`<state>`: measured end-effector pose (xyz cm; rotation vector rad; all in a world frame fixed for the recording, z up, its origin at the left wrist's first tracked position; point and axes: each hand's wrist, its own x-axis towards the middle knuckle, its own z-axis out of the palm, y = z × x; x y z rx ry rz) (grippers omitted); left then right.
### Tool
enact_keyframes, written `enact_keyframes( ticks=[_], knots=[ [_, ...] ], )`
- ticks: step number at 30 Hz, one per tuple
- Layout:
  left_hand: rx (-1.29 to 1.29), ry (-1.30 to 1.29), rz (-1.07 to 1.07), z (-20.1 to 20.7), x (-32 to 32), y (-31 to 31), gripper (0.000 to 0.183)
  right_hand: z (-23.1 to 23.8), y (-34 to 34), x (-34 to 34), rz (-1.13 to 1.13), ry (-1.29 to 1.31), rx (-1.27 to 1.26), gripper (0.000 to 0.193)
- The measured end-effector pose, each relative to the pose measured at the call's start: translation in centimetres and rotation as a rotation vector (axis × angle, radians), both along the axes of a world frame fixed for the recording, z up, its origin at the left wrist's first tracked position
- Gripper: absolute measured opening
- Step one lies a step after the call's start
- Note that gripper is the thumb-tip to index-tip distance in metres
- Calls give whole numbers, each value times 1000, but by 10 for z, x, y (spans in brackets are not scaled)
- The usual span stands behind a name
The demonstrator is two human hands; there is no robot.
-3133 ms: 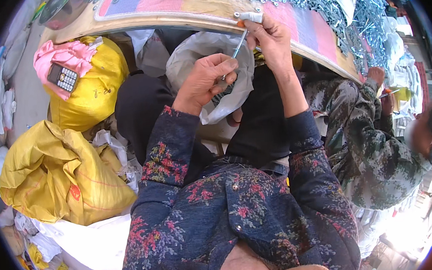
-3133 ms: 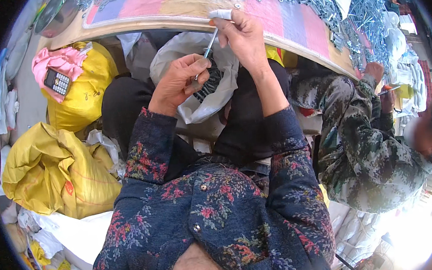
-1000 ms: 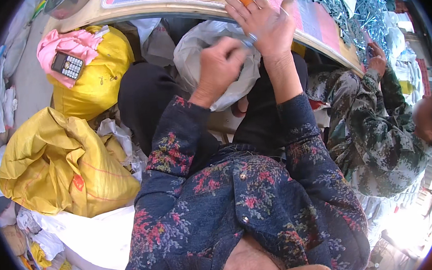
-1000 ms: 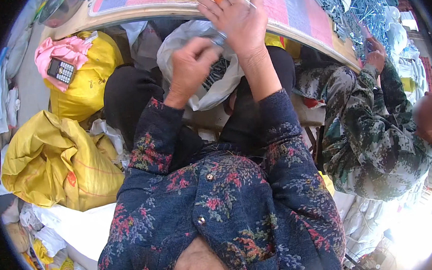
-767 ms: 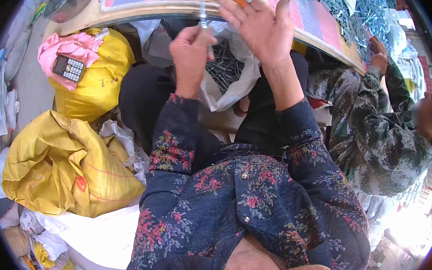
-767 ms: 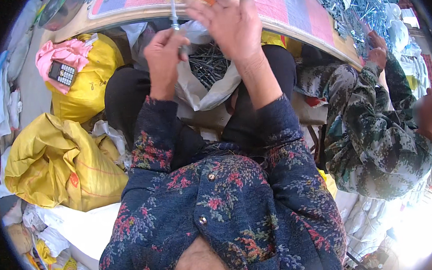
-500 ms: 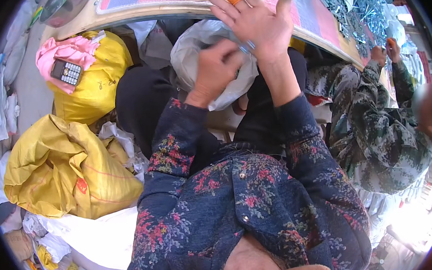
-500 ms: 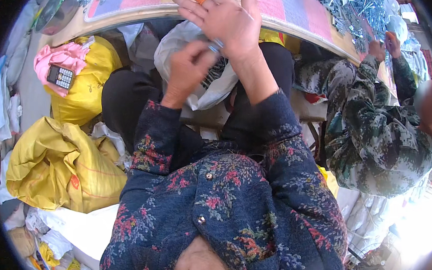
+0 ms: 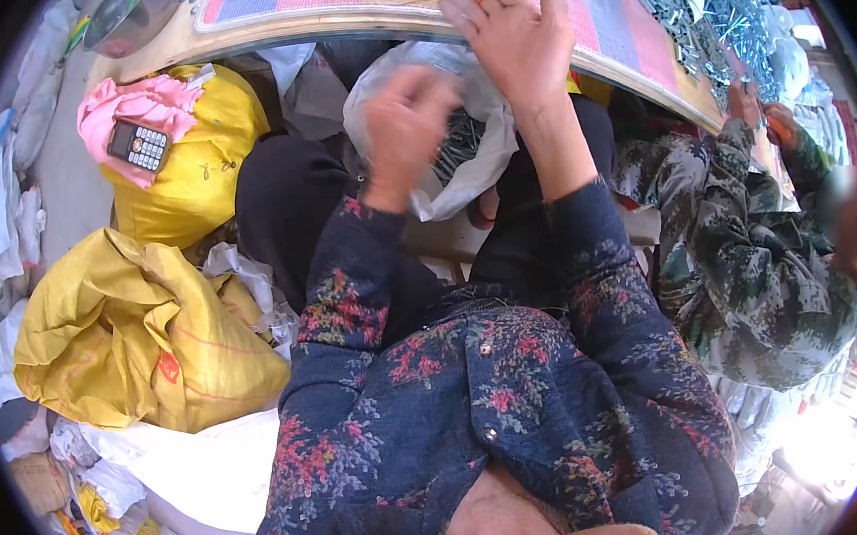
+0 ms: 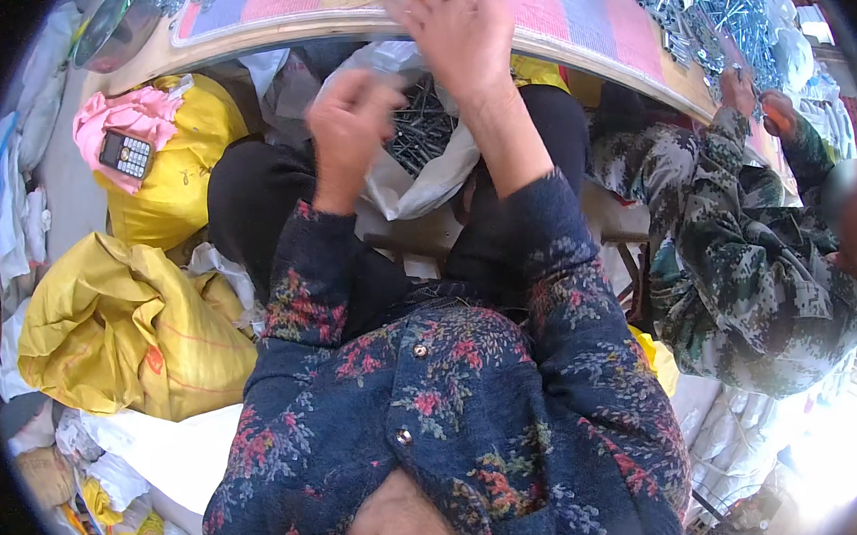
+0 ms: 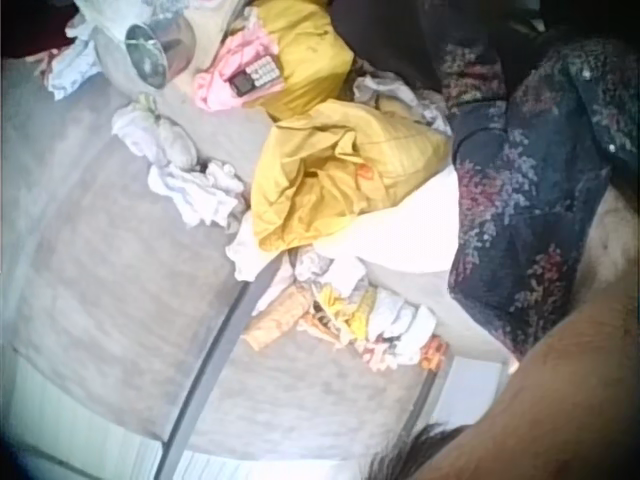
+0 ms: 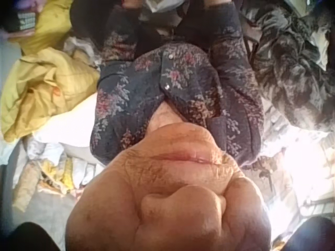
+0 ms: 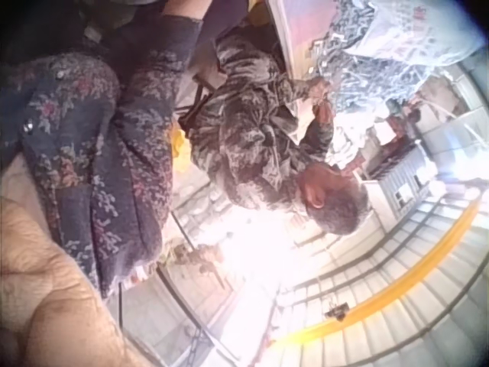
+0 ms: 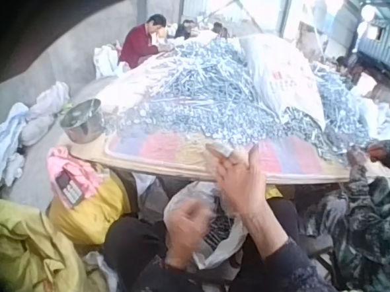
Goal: The person assembles hardware by picking up long metal rods and threading washers and nuts onto them by hand from the table.
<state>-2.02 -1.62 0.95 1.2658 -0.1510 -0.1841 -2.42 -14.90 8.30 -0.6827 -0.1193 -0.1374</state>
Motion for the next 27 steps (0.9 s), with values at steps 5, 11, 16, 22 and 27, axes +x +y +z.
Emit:
enact_keyframes(
  ticks=[5, 11, 16, 22, 27],
  knots=[
    [-46, 29, 53, 3, 27, 15, 8, 2, 21, -1, 58, 75, 208, 81],
    [-392, 337, -354, 5, 5, 15, 13, -20, -17, -6, -72, 117, -750, 45],
    [-276, 412, -501, 9, 3, 24, 14, -32, -13, -19, 201, 246, -812, 22],
    [330, -345, 91, -15, 8, 9, 15, -48, 38, -26, -710, 224, -1528, 32],
    [355, -272, -49, -2, 1, 13, 21, -36, 18, -35, -619, 174, -1616, 33]
  ],
)
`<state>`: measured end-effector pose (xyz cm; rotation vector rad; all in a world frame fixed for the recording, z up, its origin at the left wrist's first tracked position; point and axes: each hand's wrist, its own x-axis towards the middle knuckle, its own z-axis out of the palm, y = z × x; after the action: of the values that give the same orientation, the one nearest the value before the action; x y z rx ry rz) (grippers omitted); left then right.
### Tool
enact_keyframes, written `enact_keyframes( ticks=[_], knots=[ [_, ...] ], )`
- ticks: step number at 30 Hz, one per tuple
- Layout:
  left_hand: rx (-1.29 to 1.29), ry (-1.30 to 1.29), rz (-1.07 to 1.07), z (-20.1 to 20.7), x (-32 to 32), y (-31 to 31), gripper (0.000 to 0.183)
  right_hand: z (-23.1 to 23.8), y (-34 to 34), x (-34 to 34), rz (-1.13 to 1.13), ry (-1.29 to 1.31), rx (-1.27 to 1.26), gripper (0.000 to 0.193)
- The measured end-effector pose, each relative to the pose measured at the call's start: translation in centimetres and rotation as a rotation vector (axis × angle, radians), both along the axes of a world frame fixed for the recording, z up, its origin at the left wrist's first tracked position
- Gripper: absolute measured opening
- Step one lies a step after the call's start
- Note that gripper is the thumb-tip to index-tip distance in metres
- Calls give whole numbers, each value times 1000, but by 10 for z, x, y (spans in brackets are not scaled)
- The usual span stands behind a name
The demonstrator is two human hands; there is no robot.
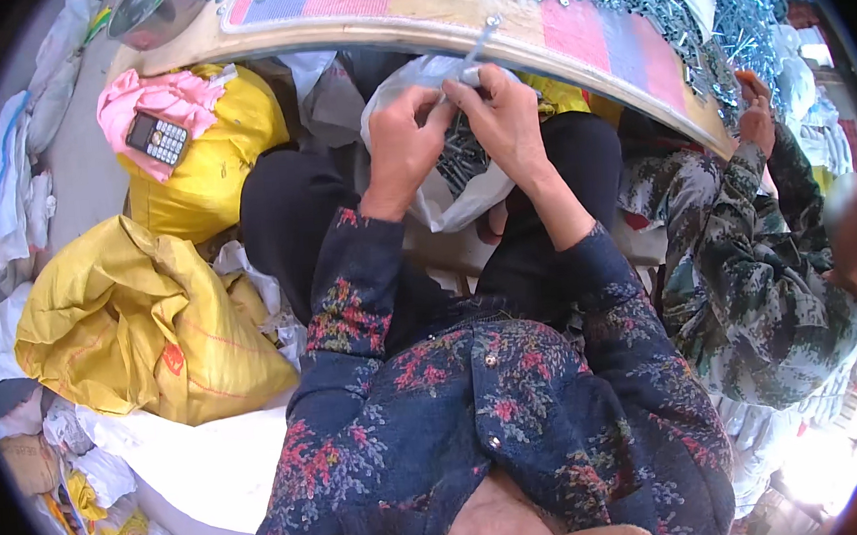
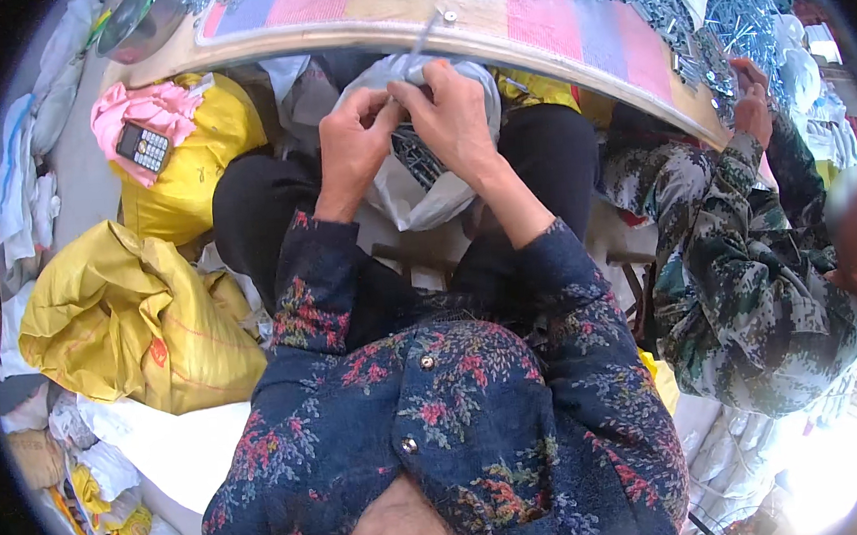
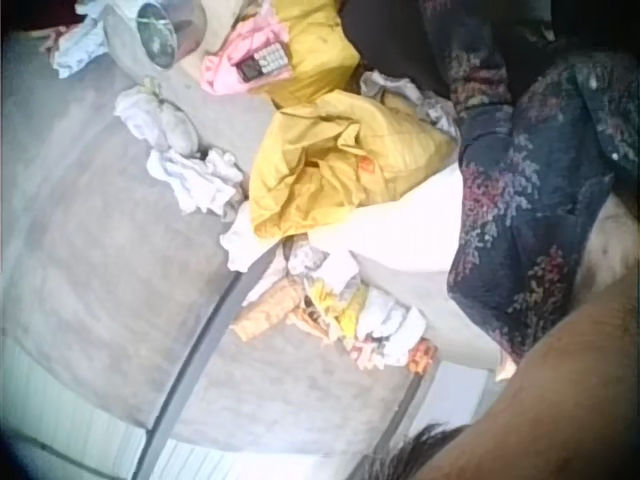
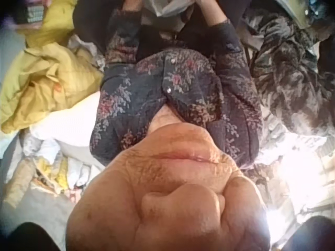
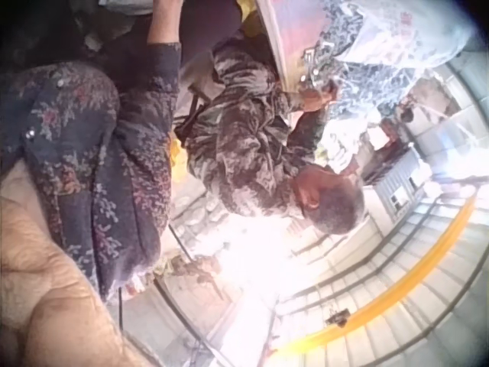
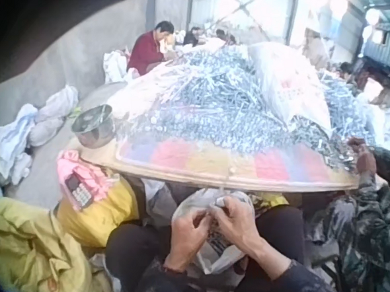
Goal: The person assembles hardware by picking up long metal rods and threading washers and nuts onto them by hand from the table.
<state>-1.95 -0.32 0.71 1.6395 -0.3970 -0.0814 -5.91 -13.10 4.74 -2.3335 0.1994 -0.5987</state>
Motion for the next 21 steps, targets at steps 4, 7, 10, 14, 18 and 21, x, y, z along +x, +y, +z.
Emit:
enact_keyframes(
  ticks=[4, 7, 10, 14, 18, 21],
  knots=[
    [258, -207, 21, 2, 9, 15, 31, 1, -31, -8, -57, 133, -77, 33],
    [102, 101, -122, -1, 5, 19, 36, 21, -42, -2, -101, 31, 47, 28],
    [-71, 340, -240, 21, -1, 20, 29, 12, -54, 30, -137, -49, -207, 21],
    [-358, 92, -343, 119, -7, 29, 27, -25, -88, 65, -101, -41, -417, 16],
    [-496, -411, -443, 183, 1, 54, 54, -21, -95, 71, -148, 5, -379, 18],
    [-585, -397, -405, 193, -2, 59, 64, -11, -113, 63, -296, -158, -292, 23]
  ],
)
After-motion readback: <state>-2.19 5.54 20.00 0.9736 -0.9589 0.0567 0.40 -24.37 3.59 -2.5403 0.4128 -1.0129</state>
